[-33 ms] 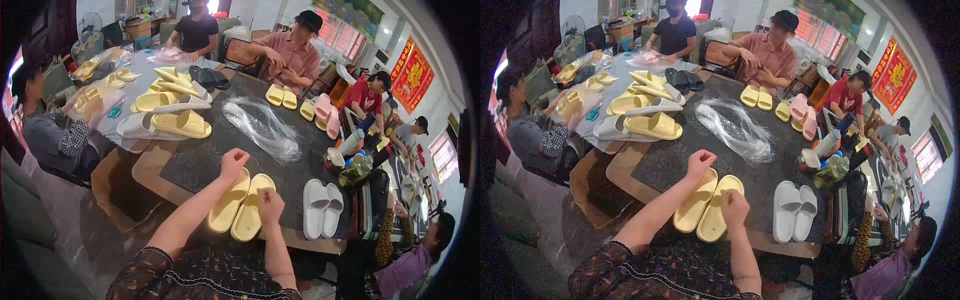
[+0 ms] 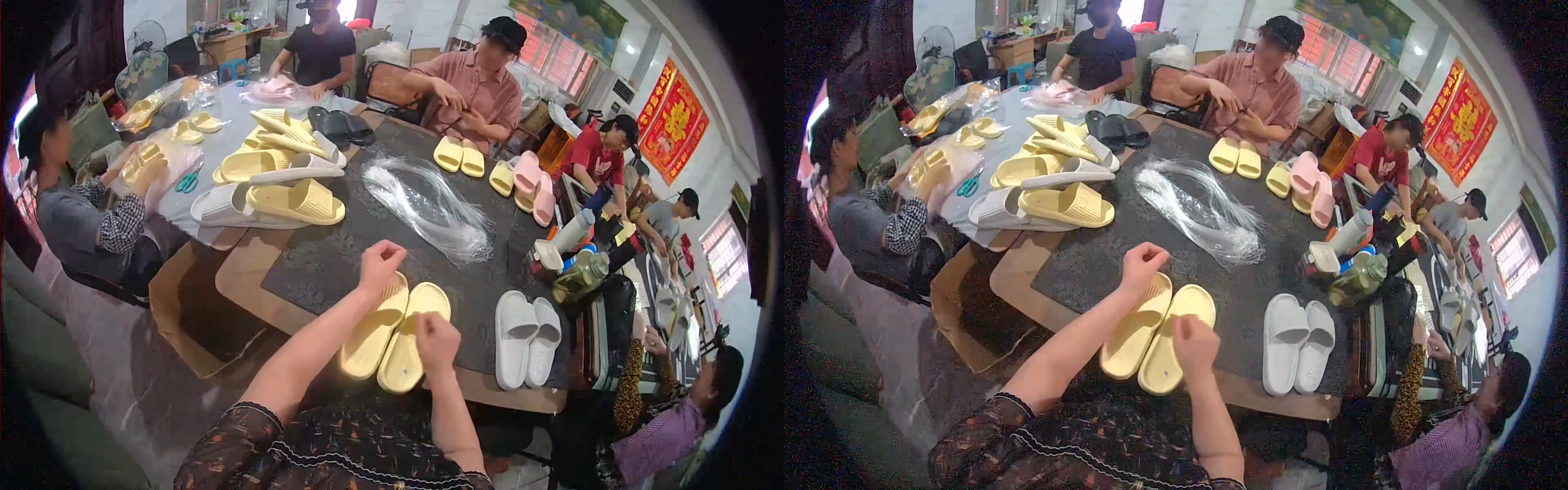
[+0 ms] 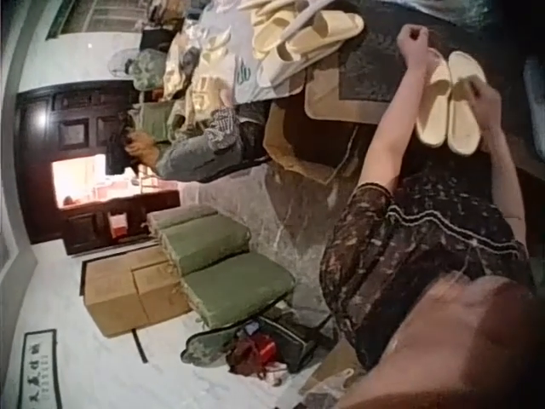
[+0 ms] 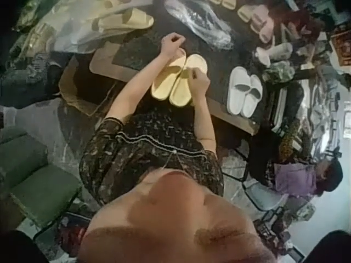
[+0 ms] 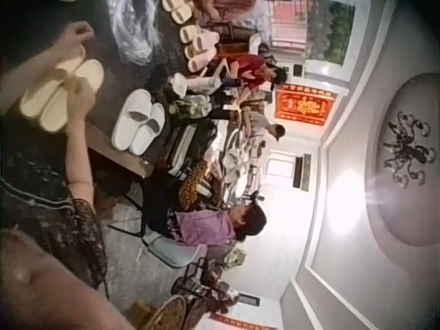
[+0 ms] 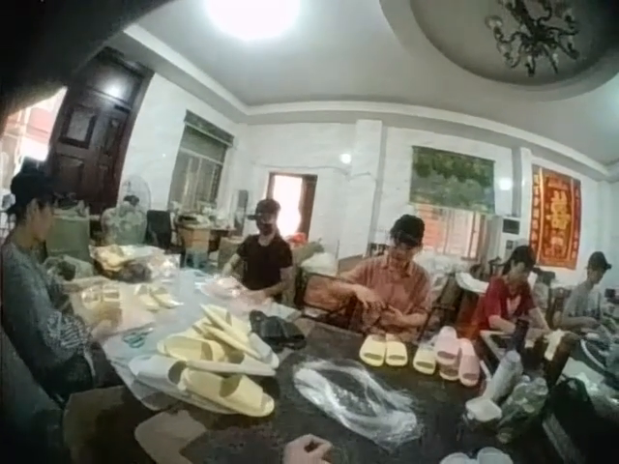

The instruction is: Inspecting and sorting various pairs of manufactured slippers at a central work table.

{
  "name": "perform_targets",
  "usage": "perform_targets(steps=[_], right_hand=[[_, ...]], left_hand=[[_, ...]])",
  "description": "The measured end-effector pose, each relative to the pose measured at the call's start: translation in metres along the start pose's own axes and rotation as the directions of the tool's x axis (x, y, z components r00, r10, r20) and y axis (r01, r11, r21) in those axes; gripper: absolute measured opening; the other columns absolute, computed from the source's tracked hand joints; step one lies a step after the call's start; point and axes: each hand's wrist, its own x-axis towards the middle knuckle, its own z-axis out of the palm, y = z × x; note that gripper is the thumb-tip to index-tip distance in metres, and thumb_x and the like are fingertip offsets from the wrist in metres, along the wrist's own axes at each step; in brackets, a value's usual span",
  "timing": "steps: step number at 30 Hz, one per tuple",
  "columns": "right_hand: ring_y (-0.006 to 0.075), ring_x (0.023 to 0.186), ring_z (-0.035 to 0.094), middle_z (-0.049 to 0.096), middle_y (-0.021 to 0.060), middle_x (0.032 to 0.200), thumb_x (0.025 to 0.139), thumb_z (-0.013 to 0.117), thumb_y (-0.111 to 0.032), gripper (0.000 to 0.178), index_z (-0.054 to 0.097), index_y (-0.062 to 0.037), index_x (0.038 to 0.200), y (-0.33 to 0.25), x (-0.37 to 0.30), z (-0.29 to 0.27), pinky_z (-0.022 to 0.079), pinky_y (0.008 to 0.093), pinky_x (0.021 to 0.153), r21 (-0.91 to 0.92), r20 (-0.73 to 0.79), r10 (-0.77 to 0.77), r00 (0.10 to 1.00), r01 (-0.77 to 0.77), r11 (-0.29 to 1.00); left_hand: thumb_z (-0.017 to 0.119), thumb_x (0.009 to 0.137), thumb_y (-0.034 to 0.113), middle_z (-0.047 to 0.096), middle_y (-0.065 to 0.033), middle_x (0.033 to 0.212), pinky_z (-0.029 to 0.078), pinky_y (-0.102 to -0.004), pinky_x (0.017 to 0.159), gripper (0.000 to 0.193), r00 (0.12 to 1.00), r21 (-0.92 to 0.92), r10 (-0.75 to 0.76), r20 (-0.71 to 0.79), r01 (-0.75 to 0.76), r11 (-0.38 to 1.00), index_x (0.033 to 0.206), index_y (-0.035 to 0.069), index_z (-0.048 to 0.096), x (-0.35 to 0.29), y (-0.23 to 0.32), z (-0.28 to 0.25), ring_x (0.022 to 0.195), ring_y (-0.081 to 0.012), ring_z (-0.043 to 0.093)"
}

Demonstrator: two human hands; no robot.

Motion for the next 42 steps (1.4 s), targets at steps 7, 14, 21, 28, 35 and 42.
perform_targets(steps=[7, 14, 21, 28, 35, 42], right_hand=[[0.0350, 0.065, 0.063, 0.063, 0.0186, 0.066, 0.083, 0.060, -0.047, 0.050, 0.062, 0.0010, 0.071, -0.033, -0.004, 0.010, 0.049, 0.0434, 0.062, -0.274, 0.249, 0.168, 0.954, -0.097, 0.957], [0.0343, 0.061, 0.062, 0.063, 0.0174, 0.065, 0.078, 0.064, -0.042, 0.044, 0.063, 0.0010, 0.072, -0.017, -0.004, 0.029, 0.049, 0.0440, 0.061, -0.267, 0.212, 0.234, 0.949, -0.174, 0.948], [0.0325, 0.060, 0.064, 0.064, 0.0156, 0.063, 0.078, 0.063, -0.044, 0.043, 0.065, -0.0018, 0.070, -0.014, -0.006, 0.034, 0.050, 0.0425, 0.059, -0.259, 0.215, 0.189, 0.958, -0.130, 0.957], [0.0311, 0.055, 0.063, 0.063, 0.0139, 0.059, 0.078, 0.062, -0.044, 0.042, 0.066, -0.0044, 0.065, -0.012, -0.007, 0.036, 0.051, 0.0418, 0.056, -0.271, 0.142, 0.148, 0.979, -0.105, 0.957], [0.0312, 0.055, 0.063, 0.063, 0.0143, 0.061, 0.080, 0.061, -0.043, 0.042, 0.065, -0.0031, 0.068, -0.013, -0.006, 0.033, 0.051, 0.0428, 0.056, -0.275, 0.150, 0.142, 0.978, -0.097, 0.957], [0.0322, 0.057, 0.063, 0.063, 0.0147, 0.061, 0.081, 0.062, -0.041, 0.041, 0.064, -0.0017, 0.070, -0.015, -0.006, 0.032, 0.051, 0.0421, 0.057, -0.268, 0.184, 0.162, 0.969, -0.109, 0.957]], left_hand=[[0.069, 0.081, 0.013, 0.064, -0.0011, 0.069, 0.047, -0.0247, 0.061, 0.012, 0.999, -0.064, -0.032, -0.034, 0.029, 0.998, 0.083, 0.002, 0.066, 0.003, 0.004, 0.000, 0.063, -0.0076, 0.056], [0.069, 0.079, 0.014, 0.063, -0.0081, 0.092, 0.048, -0.0323, 0.070, 0.016, 0.949, 0.343, 0.313, 0.034, -0.306, 0.888, 0.091, 0.004, 0.065, 0.011, 0.023, -0.029, 0.083, -0.0189, 0.060], [0.063, 0.079, 0.022, 0.041, -0.0184, 0.136, 0.033, -0.0451, 0.104, 0.057, 0.800, 0.984, 0.590, 0.106, 0.001, -0.178, 0.131, 0.004, 0.045, 0.119, 0.043, -0.149, 0.130, -0.0358, 0.034], [0.063, 0.082, 0.025, 0.065, -0.0132, 0.096, 0.049, -0.0445, 0.078, 0.028, 0.969, 0.998, 0.249, 0.012, -0.028, 0.057, 0.105, 0.009, 0.061, 0.149, 0.064, -0.227, 0.090, -0.0335, 0.063], [0.063, 0.082, 0.018, 0.063, -0.0169, 0.090, 0.046, -0.0469, 0.071, 0.027, 0.797, 0.924, 0.599, -0.074, -0.172, 0.343, 0.106, 0.006, 0.059, 0.121, 0.098, -0.233, 0.083, -0.0364, 0.060], [0.066, 0.082, 0.012, 0.062, -0.0167, 0.089, 0.046, -0.0385, 0.072, 0.029, 0.710, 0.728, 0.663, -0.240, -0.319, 0.606, 0.107, 0.000, 0.059, 0.079, 0.152, -0.226, 0.083, -0.0323, 0.060]])
